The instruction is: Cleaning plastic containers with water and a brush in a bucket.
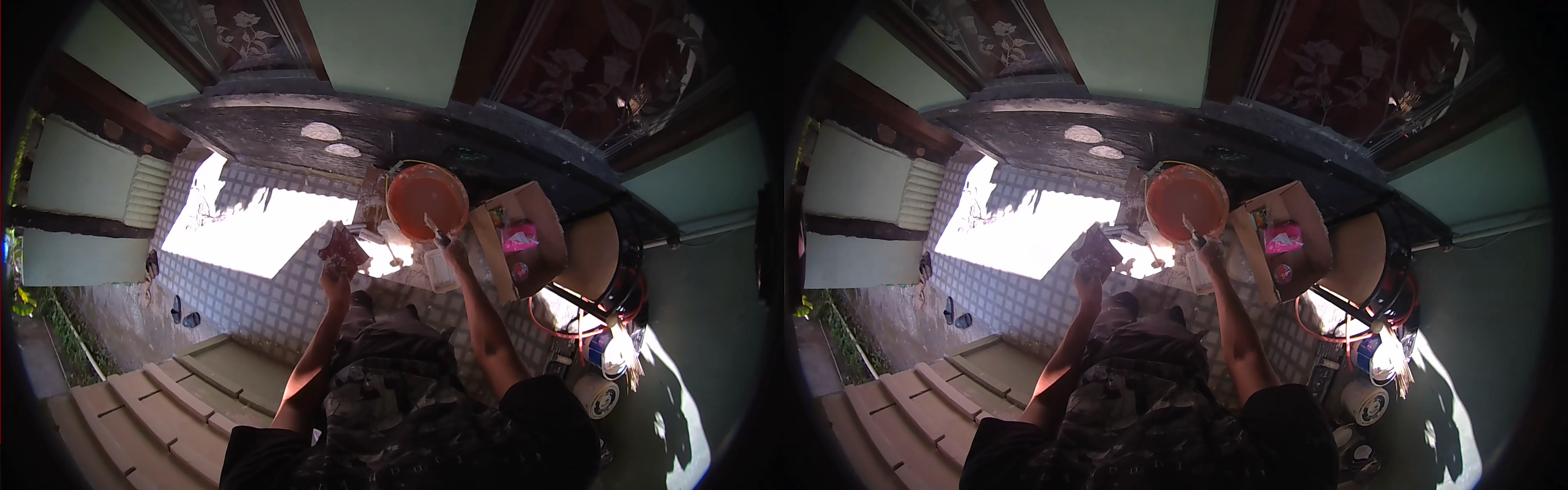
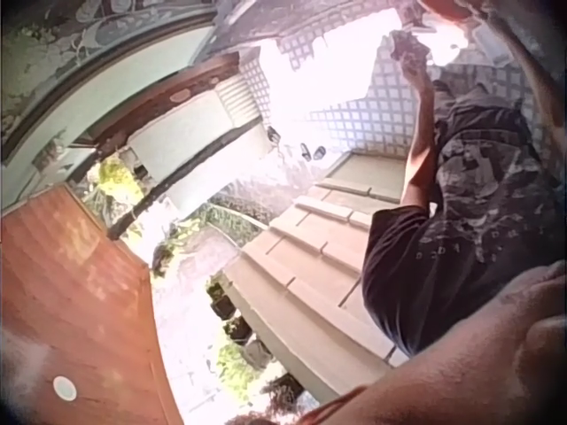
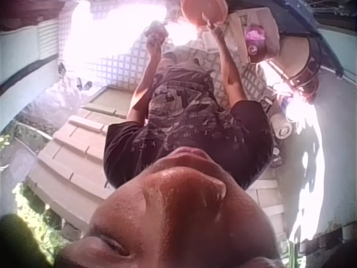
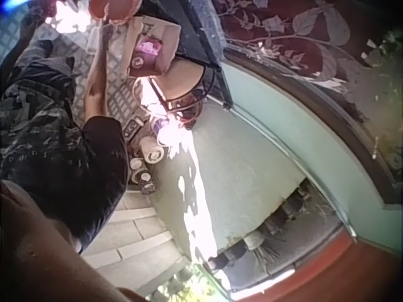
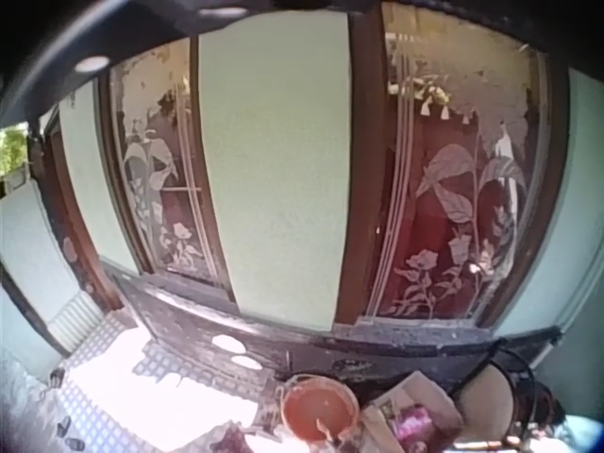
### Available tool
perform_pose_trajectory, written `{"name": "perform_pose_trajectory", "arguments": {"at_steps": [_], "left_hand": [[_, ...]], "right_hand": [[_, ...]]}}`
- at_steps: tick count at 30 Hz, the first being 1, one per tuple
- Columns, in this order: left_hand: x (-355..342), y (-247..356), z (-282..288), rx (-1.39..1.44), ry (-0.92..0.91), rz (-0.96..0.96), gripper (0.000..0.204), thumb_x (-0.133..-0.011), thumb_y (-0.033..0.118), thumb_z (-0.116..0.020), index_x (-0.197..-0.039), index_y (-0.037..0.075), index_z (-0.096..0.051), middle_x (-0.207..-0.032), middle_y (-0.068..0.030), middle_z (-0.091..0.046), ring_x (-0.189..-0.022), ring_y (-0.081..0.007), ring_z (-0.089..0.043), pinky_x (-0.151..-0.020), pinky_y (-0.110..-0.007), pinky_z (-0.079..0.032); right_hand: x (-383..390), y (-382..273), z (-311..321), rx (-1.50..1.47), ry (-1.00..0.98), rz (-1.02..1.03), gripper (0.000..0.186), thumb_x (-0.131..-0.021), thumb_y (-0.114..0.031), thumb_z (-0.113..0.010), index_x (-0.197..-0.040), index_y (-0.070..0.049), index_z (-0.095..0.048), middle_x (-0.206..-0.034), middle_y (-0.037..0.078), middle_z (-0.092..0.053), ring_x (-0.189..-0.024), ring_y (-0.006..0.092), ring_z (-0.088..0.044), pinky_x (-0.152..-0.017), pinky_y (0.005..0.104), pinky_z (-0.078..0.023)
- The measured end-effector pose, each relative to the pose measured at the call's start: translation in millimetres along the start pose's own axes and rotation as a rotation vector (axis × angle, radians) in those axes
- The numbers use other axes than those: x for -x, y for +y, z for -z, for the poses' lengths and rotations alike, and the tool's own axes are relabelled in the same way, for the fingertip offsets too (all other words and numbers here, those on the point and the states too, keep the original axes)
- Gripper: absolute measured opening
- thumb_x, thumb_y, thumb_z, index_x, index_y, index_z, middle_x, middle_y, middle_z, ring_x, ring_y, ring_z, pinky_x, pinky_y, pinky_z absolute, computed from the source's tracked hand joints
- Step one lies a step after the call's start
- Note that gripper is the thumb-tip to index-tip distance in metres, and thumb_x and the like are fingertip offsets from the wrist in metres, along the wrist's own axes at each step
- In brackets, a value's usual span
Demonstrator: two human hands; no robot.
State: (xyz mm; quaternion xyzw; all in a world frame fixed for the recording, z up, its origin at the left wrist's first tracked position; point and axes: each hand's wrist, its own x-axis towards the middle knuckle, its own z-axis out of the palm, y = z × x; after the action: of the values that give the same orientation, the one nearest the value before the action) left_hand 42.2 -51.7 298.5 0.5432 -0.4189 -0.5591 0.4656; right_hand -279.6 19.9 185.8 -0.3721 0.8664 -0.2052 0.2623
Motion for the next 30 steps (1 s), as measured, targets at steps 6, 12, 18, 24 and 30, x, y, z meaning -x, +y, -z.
{"name": "perform_pose_trajectory", "arguments": {"at_steps": [6,12,18,24,30], "left_hand": [[4.7,7.6,-9.8,0.096,-0.035,0.029,0.022,-0.086,-0.006,-0.056,-0.107,-0.003,-0.054,-0.099,-0.0096,-0.061,-0.087,-0.0170,-0.065,-0.073,-0.028,-0.059],[-5.6,7.8,-26.4,0.113,-0.215,0.075,0.027,-0.085,-0.001,-0.064,-0.110,-0.004,-0.056,-0.100,-0.0103,-0.064,-0.089,-0.0183,-0.067,-0.080,-0.032,-0.059],[-8.0,30.6,-56.2,0.206,-0.539,0.217,0.036,-0.080,-0.005,-0.058,-0.116,-0.001,-0.056,-0.109,-0.0120,-0.065,-0.099,-0.0190,-0.066,-0.089,-0.036,-0.057],[-8.4,49.5,-79.0,-0.364,-0.605,-0.188,0.025,-0.092,0.001,-0.052,-0.116,-0.003,-0.059,-0.098,-0.0159,-0.068,-0.085,-0.0258,-0.070,-0.077,-0.032,-0.059],[-33.9,57.3,-88.8,-0.732,-0.573,-1.014,0.047,-0.089,-0.005,-0.046,-0.135,0.007,-0.052,-0.128,-0.0200,-0.058,-0.087,-0.0350,-0.068,-0.073,-0.045,-0.054]], "right_hand": [[29.6,-49.6,30.5,-0.357,-0.004,0.006,0.046,-0.090,-0.046,-0.062,-0.106,-0.003,-0.067,-0.097,0.021,-0.069,-0.099,0.0365,-0.064,-0.081,0.0443,-0.049],[105.7,-119.6,70.4,-0.549,0.147,0.248,0.032,-0.095,-0.027,-0.058,-0.113,-0.001,-0.064,-0.090,0.016,-0.068,-0.084,0.0313,-0.065,-0.075,0.0381,-0.051],[130.5,-128.5,70.0,-0.220,0.240,0.616,0.033,-0.092,-0.023,-0.062,-0.122,-0.009,-0.063,-0.106,0.016,-0.067,-0.093,0.0334,-0.066,-0.078,0.0427,-0.053],[79.1,-83.2,65.9,-0.154,0.385,0.002,0.039,-0.095,-0.041,-0.055,-0.118,-0.010,-0.062,-0.103,0.019,-0.067,-0.096,0.0401,-0.063,-0.081,0.0491,-0.049],[103.2,-28.7,49.9,-0.095,0.519,0.206,0.041,-0.096,-0.042,-0.053,-0.115,-0.007,-0.061,-0.090,0.017,-0.068,-0.081,0.0358,-0.065,-0.071,0.0475,-0.051]]}}
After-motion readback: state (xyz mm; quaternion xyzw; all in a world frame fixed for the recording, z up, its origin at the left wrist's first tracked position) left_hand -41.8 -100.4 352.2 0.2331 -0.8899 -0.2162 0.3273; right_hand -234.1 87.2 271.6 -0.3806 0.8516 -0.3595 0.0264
